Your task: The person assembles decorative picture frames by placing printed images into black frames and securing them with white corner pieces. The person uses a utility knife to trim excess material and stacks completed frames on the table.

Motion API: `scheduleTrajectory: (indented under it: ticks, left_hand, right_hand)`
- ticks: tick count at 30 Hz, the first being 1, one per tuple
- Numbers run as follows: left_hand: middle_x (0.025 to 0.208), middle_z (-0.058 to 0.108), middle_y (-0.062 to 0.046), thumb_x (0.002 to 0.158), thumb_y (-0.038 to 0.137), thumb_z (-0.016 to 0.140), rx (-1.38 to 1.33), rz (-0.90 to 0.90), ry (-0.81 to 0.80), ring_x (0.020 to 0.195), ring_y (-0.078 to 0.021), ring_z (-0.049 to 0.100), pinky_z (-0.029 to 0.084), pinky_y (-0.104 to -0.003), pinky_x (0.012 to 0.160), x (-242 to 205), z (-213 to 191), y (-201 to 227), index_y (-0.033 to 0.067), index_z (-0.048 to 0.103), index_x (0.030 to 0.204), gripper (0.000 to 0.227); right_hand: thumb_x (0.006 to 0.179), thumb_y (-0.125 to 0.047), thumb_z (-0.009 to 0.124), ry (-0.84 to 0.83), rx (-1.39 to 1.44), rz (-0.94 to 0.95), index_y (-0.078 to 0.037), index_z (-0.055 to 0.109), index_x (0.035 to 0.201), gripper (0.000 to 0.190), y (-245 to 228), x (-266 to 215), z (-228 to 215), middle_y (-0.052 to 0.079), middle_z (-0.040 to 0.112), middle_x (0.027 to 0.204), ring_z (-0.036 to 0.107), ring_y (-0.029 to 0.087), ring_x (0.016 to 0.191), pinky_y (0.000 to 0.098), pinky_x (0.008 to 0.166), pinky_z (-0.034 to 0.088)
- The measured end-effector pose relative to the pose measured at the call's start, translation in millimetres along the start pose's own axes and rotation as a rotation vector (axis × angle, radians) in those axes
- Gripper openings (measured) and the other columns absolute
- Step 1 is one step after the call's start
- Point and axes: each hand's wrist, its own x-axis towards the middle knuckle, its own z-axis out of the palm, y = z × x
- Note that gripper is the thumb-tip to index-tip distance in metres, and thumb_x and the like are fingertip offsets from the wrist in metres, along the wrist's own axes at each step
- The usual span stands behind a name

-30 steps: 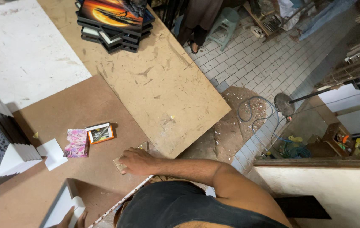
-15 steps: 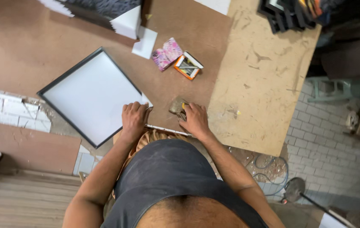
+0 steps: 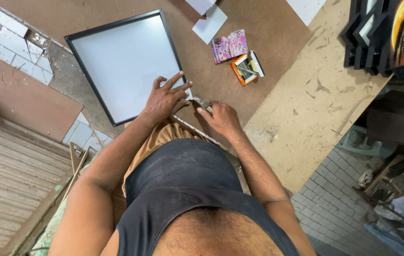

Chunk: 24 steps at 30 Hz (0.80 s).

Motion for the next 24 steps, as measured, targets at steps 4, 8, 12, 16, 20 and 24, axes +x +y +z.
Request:
scheduleTrajectory:
  ticks: [4,8,12,16,20,24]
  left_hand:
    - [0.144,0.065,0.009,0.097,0.046,0.067,-0.012,-0.013,0.018,0.154,-0.0167,0.031,0.028,-0.051,0.115,-1.5,2.2,0.3,0.0187,0.076,0.102,0.029]
    - [0.142,0.065,0.009,0.097,0.046,0.067,-0.009,-0.030,0.000,0.153,-0.0164,0.031,0.027,-0.053,0.115,0.1,-1.4,2.9,0.0184,0.076,0.102,0.030]
    - [0.143,0.065,0.010,0.097,0.047,0.064,-0.008,-0.040,-0.011,0.154,-0.0153,0.030,0.026,-0.052,0.117,1.5,-3.3,4.2,0.0197,0.076,0.101,0.030]
    - [0.153,0.054,0.009,0.097,0.050,0.061,0.034,-0.045,-0.074,0.155,-0.0165,0.028,0.024,-0.051,0.119,-1.7,4.0,3.3,0.0206,0.074,0.110,0.034]
    - [0.168,0.031,-0.006,0.092,0.051,0.060,0.095,-0.081,0.002,0.153,-0.0201,0.026,0.022,-0.049,0.120,-32.2,1.9,-4.6,0.0225,0.065,0.137,0.053]
    - [0.166,0.032,-0.016,0.086,0.049,0.070,0.069,-0.455,-0.076,0.154,-0.0267,0.027,0.015,-0.047,0.123,-107.2,-21.8,-20.0,0.0138,0.065,0.118,0.047]
  right_hand:
    - [0.097,-0.053,0.063,-0.068,0.006,0.016,0.000,0.070,0.092,0.054,-9.6,10.7,5.4,0.020,0.071,0.078,0.073,0.038,0.077,0.0493,0.067,0.057]
    - [0.095,-0.050,0.066,0.030,0.044,-0.043,-0.002,0.071,0.089,0.048,-6.1,11.7,15.3,0.016,0.071,0.073,0.073,0.034,0.069,0.0464,0.064,0.057]
    - [0.094,-0.049,0.068,0.100,0.076,-0.036,-0.004,0.072,0.085,0.045,-1.6,14.2,26.7,0.011,0.069,0.067,0.072,0.028,0.060,0.0428,0.057,0.055]
    - [0.094,-0.051,0.069,0.118,0.024,-0.030,-0.006,0.071,0.088,0.045,2.0,5.2,23.3,0.008,0.066,0.063,0.070,0.027,0.057,0.0404,0.056,0.055]
    - [0.087,-0.054,0.074,0.398,-0.143,-0.103,-0.005,0.067,0.083,0.049,3.2,-27.0,2.4,0.011,0.066,0.074,0.068,0.029,0.066,0.0431,0.061,0.054]
    - [0.089,-0.049,0.077,0.470,-0.174,-0.007,-0.006,0.067,0.084,0.044,4.2,-30.5,-14.4,0.012,0.066,0.087,0.067,0.030,0.078,0.0439,0.066,0.052]
